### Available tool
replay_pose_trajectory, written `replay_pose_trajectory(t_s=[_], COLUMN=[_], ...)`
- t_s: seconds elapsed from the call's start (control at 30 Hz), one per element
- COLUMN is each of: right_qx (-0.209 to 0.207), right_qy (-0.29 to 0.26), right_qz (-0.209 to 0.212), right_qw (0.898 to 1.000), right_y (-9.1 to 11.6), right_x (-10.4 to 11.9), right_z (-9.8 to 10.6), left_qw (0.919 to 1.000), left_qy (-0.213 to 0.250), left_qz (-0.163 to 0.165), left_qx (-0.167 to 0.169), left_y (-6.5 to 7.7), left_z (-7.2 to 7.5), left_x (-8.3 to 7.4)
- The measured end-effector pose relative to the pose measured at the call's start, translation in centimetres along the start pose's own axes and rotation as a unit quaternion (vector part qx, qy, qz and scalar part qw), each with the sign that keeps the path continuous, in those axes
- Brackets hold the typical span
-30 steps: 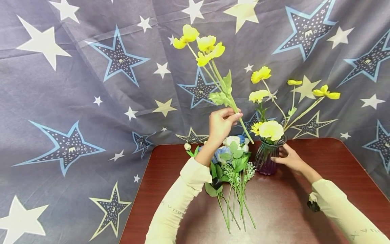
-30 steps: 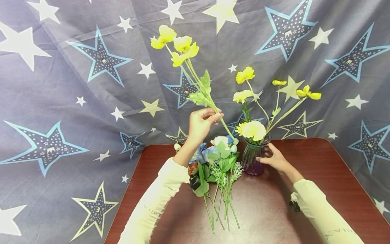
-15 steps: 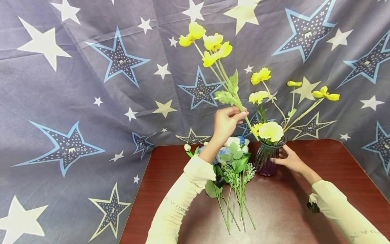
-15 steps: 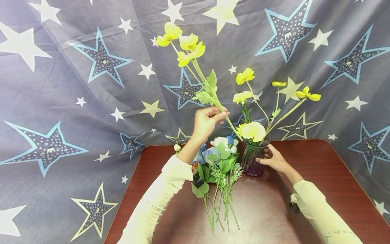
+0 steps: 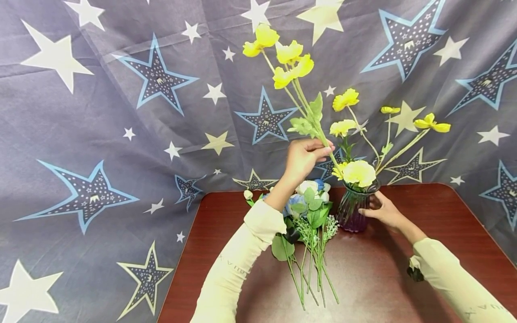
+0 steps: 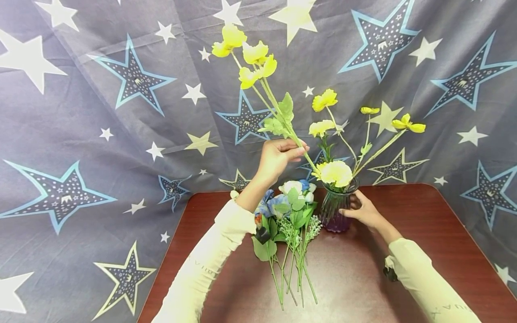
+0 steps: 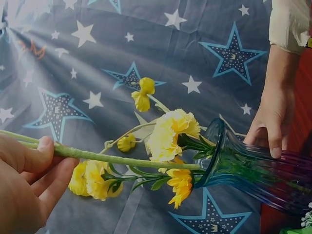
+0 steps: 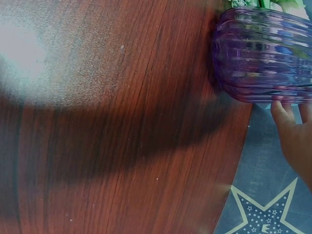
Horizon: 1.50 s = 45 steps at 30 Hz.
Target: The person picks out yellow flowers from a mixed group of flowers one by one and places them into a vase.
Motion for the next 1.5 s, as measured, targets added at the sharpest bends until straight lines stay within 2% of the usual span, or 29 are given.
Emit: replay_pose_trajectory(t_s=[0.17, 0.4, 0.77, 1.1, 1.3, 1.37, 1.5], right_qx=[0.0, 0.0, -0.004, -0.003, 0.0, 0.002, 0.005], right_qy=[0.003, 0.003, 0.001, 0.003, -0.006, -0.011, -0.023], right_qz=[-0.001, 0.001, 0.003, 0.004, 0.003, 0.002, 0.004], right_qw=[1.0, 1.0, 1.0, 1.0, 1.0, 1.0, 1.0], right_y=[0.0, 0.0, 0.0, 0.0, 0.0, 0.0, 0.0], right_x=[-0.1, 0.0, 0.1, 0.1, 0.1, 0.1, 0.2], right_z=[0.0, 0.0, 0.2, 0.2, 0.1, 0.0, -0.1], left_qw=[0.9994, 0.9978, 0.9939, 0.9874, 0.9862, 0.9846, 0.9755], left_qy=[0.003, -0.023, -0.071, -0.126, -0.125, -0.136, -0.191], left_qz=[0.022, 0.036, 0.014, -0.013, -0.006, -0.009, -0.033], left_qx=[0.027, 0.05, 0.082, 0.094, 0.109, 0.109, 0.104], left_y=[-0.3, -0.7, -1.0, -1.0, -0.8, -0.7, -0.6], left_z=[-0.4, -0.9, -2.4, -3.9, -4.8, -5.0, -5.6], left_x=[0.4, 0.8, 1.1, 1.4, 2.1, 2.3, 2.4])
Point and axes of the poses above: each hand's wrist, its own y-axis away from the middle knuckle, its own z-axis out of the back of the hand, x = y × z, the point moved 8 cm from there along -y, towards the middle knuckle, and after that the axes turned 8 degrees about -y, right-handed, at the moved point
